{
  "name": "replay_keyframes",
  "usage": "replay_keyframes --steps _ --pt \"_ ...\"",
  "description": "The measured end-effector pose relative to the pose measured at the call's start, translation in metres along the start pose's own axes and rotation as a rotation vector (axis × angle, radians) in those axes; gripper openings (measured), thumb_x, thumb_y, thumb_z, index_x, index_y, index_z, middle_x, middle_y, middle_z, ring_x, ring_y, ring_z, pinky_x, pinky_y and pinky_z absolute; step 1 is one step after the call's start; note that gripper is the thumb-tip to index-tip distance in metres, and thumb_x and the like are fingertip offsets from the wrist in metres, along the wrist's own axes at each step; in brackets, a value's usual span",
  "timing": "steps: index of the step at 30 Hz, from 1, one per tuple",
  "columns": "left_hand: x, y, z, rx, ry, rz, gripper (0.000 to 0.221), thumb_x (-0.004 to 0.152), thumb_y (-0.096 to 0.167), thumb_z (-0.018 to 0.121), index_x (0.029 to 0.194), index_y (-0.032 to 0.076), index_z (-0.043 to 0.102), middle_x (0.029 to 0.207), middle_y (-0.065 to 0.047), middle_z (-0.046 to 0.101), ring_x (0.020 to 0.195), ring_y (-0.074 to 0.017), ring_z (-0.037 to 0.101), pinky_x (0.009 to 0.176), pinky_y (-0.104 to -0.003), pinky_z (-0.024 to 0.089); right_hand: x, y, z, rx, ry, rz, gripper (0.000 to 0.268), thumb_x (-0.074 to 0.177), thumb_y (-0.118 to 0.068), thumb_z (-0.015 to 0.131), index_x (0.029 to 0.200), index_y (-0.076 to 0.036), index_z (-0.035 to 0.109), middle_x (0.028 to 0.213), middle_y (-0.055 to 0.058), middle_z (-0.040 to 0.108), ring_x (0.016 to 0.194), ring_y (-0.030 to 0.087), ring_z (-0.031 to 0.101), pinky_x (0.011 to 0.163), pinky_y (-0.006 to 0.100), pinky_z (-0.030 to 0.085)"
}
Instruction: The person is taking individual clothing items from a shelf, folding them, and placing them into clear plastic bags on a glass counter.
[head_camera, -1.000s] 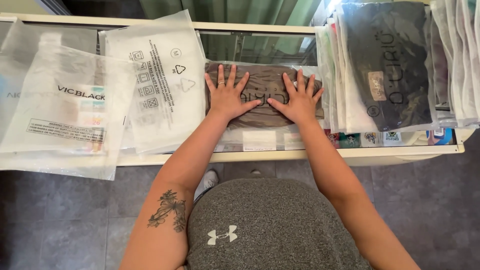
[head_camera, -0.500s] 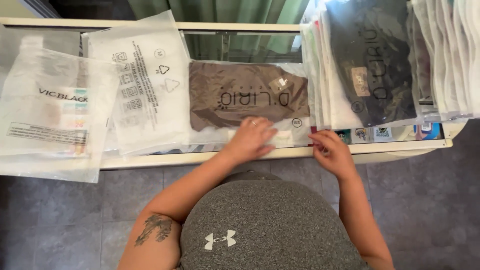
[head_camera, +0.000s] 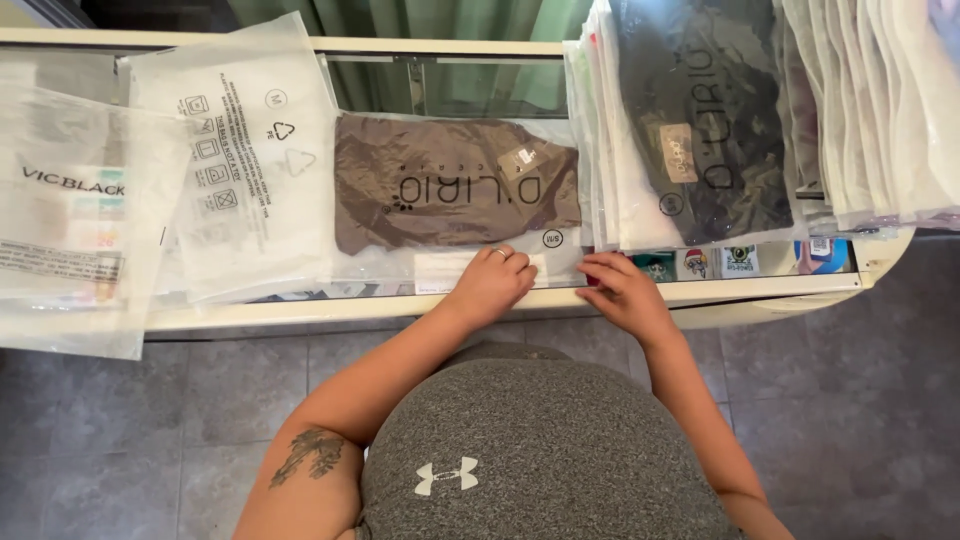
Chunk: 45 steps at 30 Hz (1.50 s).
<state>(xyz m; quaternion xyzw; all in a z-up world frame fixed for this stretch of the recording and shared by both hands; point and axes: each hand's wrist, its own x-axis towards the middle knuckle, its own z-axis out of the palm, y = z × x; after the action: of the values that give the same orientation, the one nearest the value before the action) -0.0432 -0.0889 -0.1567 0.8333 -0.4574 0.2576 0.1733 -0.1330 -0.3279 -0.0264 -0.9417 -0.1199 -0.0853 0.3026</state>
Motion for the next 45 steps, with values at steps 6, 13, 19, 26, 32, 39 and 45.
replay_keyframes --steps 6,13,19,26,32,39,45 --pt "0.011 0.006 -0.044 -0.141 -0.093 -0.126 0.023 0.095 0.042 0.066 0.105 0.022 0.073 0.102 0.003 0.064 0.100 -0.0223 0.060 0.081 -0.039 0.049 0.007 0.014 0.009 -0.018 -0.019 0.020 0.012 0.089 -0.025 0.082 0.101 -0.022 0.082 0.109 -0.002 0.076 0.099 0.026 0.074 0.084 0.037 0.059" --pt "0.011 0.013 -0.038 -0.060 -0.099 -0.163 0.020 0.097 0.041 0.063 0.099 0.023 0.071 0.094 0.004 0.062 0.096 -0.0216 0.061 0.081 -0.040 0.049 0.007 0.024 0.016 -0.225 -0.050 -0.065 0.009 0.095 -0.026 0.075 0.101 -0.020 0.077 0.106 -0.006 0.074 0.091 0.021 0.074 0.078 0.035 0.061" --pt "0.025 -0.003 -0.073 0.008 -0.071 -0.199 0.013 0.094 0.031 0.064 0.101 0.023 0.070 0.092 0.003 0.064 0.094 -0.0213 0.063 0.080 -0.040 0.047 0.011 0.041 0.026 -0.140 0.024 0.053 0.010 0.105 -0.033 0.062 0.107 -0.024 0.066 0.102 -0.004 0.071 0.089 0.027 0.072 0.072 0.043 0.060" --pt "-0.020 -0.074 -0.181 0.229 -0.139 -0.407 0.009 0.088 0.026 0.071 0.096 0.028 0.073 0.089 0.005 0.068 0.098 -0.0218 0.065 0.088 -0.044 0.046 0.028 0.024 0.008 -0.098 0.246 0.116 0.006 0.108 -0.027 0.065 0.106 -0.022 0.068 0.065 -0.011 0.069 0.085 0.022 0.069 0.088 0.036 0.054" --pt "-0.094 -0.108 -0.222 0.145 0.013 -0.668 0.012 0.086 0.021 0.083 0.096 0.023 0.077 0.091 0.003 0.072 0.095 -0.0229 0.068 0.090 -0.042 0.048 0.043 0.005 -0.009 -0.054 0.263 0.096 0.007 0.111 -0.019 0.063 0.107 -0.015 0.068 0.064 -0.004 0.069 0.078 0.027 0.069 0.089 0.039 0.052" --pt "-0.082 -0.107 -0.235 -0.439 0.451 -0.791 0.016 0.087 0.005 0.086 0.100 0.011 0.079 0.092 -0.006 0.071 0.073 -0.0220 0.070 0.069 -0.032 0.057 0.054 -0.005 -0.018 0.229 0.339 0.134 0.011 0.119 -0.004 0.053 0.115 0.004 0.060 0.071 0.018 0.068 0.064 0.030 0.069 0.067 0.036 0.057" --pt "-0.069 -0.121 -0.260 -0.524 0.290 -0.739 0.009 0.096 0.006 0.074 0.104 0.007 0.072 0.100 -0.006 0.069 0.090 -0.0188 0.063 0.079 -0.030 0.053 0.064 -0.028 -0.027 0.139 0.429 0.205 0.012 0.120 -0.005 0.050 0.112 0.002 0.055 0.085 0.014 0.070 0.076 0.021 0.072 0.078 0.033 0.058"
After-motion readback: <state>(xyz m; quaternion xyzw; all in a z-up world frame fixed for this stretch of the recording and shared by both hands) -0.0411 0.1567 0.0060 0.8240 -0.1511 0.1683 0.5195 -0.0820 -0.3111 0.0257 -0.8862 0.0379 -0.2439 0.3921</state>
